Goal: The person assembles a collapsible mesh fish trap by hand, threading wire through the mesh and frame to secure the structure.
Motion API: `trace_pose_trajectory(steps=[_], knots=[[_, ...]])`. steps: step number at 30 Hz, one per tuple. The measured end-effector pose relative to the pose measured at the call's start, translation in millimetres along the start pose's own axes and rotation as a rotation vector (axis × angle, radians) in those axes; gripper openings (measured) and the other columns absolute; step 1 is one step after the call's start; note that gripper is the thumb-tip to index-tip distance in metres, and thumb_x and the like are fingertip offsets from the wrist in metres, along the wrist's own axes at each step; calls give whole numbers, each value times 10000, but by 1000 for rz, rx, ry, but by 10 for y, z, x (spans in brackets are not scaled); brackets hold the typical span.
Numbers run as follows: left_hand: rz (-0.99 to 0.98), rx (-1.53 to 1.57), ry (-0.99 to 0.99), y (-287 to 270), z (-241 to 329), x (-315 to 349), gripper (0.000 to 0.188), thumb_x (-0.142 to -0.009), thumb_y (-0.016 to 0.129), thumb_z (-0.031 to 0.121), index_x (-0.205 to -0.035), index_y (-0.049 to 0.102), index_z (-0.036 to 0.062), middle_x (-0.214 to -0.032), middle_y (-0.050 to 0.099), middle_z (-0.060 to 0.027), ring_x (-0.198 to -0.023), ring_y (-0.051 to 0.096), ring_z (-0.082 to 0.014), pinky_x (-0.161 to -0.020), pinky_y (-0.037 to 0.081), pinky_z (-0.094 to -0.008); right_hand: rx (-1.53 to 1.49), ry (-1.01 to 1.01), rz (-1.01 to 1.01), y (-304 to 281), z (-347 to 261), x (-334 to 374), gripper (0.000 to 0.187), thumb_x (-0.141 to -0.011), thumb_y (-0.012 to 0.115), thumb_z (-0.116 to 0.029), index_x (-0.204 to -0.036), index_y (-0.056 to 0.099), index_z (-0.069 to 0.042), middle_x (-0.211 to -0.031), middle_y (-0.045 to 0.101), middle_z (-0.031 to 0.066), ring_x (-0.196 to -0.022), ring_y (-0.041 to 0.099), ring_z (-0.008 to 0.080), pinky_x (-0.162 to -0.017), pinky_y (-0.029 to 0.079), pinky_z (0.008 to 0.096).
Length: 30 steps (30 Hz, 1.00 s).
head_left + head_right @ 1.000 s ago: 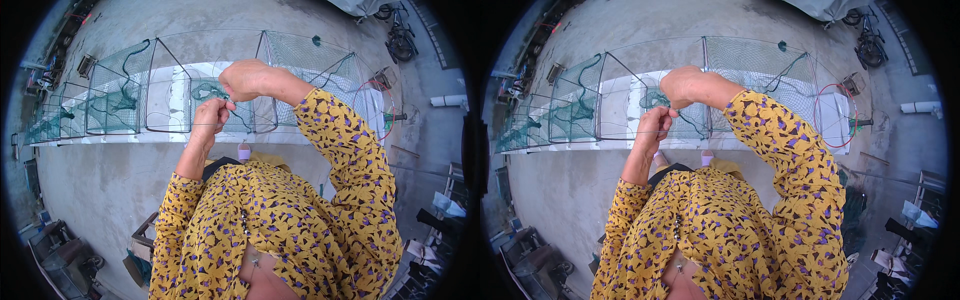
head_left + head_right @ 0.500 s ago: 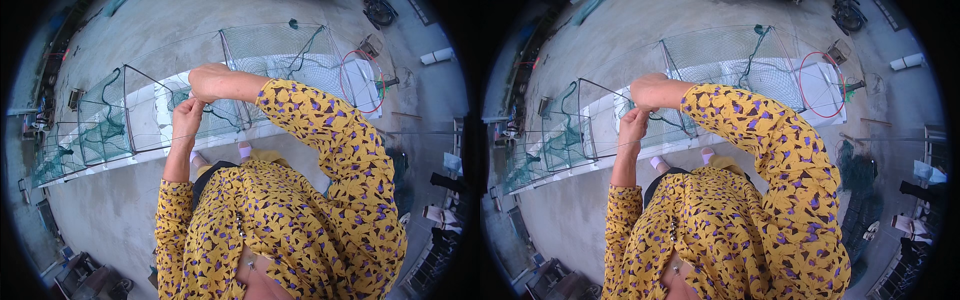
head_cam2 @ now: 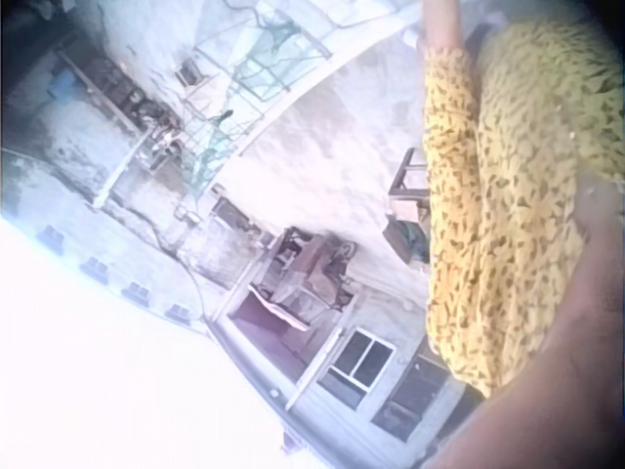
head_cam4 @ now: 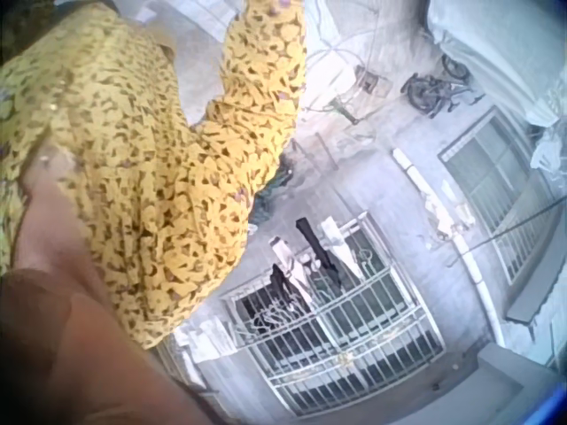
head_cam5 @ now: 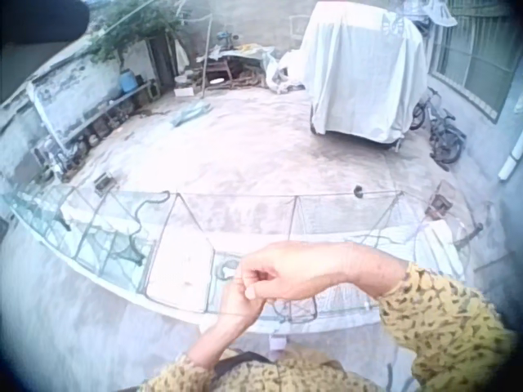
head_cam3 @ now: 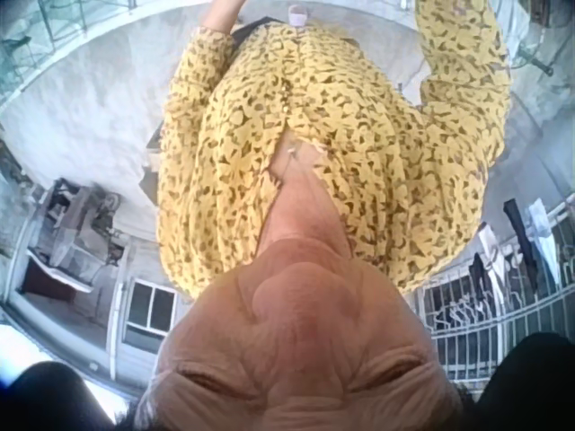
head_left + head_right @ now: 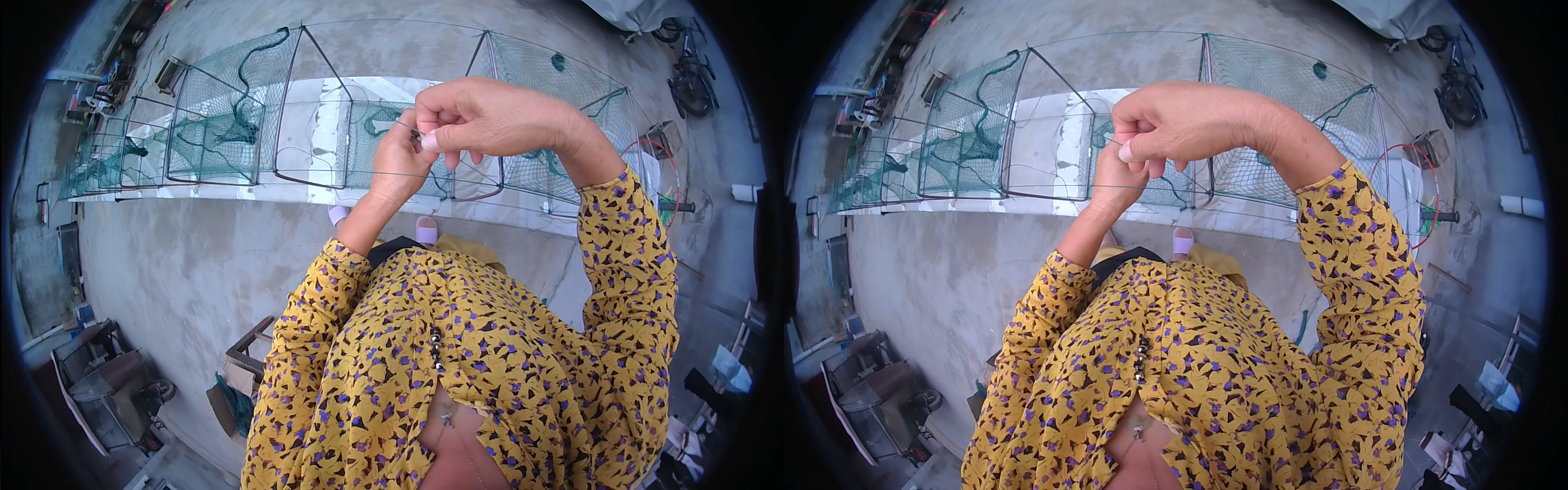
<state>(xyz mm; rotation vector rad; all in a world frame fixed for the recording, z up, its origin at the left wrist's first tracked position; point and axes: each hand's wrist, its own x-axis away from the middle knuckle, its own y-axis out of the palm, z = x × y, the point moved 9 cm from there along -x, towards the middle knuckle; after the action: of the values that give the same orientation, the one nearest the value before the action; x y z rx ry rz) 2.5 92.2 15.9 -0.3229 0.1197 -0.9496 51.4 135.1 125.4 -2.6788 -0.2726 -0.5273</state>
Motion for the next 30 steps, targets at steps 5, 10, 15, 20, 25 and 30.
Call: trace_pose_trajectory(steps=[5,10,15,20,25,30], knots=[[68,-26,81,-56,88,-17,135,-783,642,93,-877,618,1,-703,599,-14,-613,506,-54,-577,443,-217,-129,-141,232,-339,-45,138,207,-886,521,-280,-854,521,-75,-758,597,8,-635,565,56,-552,454,182],[82,149,15,-48,-41,-157,164,-736,618,56,-891,668,31,-706,626,-25,-578,512,-73,-570,447,-218,-250,-192,404,-686,-16,153,184,-860,565,-252,-833,560,-70,-670,589,6,-573,550,56,-489,436,179],[33,110,-11,-12,-1,-179,161,-755,618,55,-904,666,17,-739,637,-21,-606,530,-56,-578,449,-205,-248,-180,454,-743,48,173,180,-853,572,-251,-819,557,-74,-651,580,-4,-548,531,45,-474,419,175],[-43,234,-124,-18,-14,-182,154,-823,575,75,-938,658,13,-764,638,-6,-591,513,-39,-539,434,-192,-171,-200,494,-739,-19,181,205,-869,556,-292,-828,524,-93,-640,548,-37,-543,510,19,-472,393,156],[-127,124,-69,-37,-54,-264,170,-870,545,102,-979,643,17,-761,644,-12,-566,493,-36,-503,408,-181,-155,-187,519,-805,80,195,201,-871,555,-290,-841,532,-93,-652,557,-36,-553,516,23,-481,397,155],[-113,77,-28,-80,-46,-292,154,-867,554,99,-957,643,12,-764,649,-9,-626,527,-38,-524,414,-185,-229,-218,625,-906,83,177,176,-871,560,-263,-836,530,-94,-643,548,-39,-526,496,19,-458,380,150]])
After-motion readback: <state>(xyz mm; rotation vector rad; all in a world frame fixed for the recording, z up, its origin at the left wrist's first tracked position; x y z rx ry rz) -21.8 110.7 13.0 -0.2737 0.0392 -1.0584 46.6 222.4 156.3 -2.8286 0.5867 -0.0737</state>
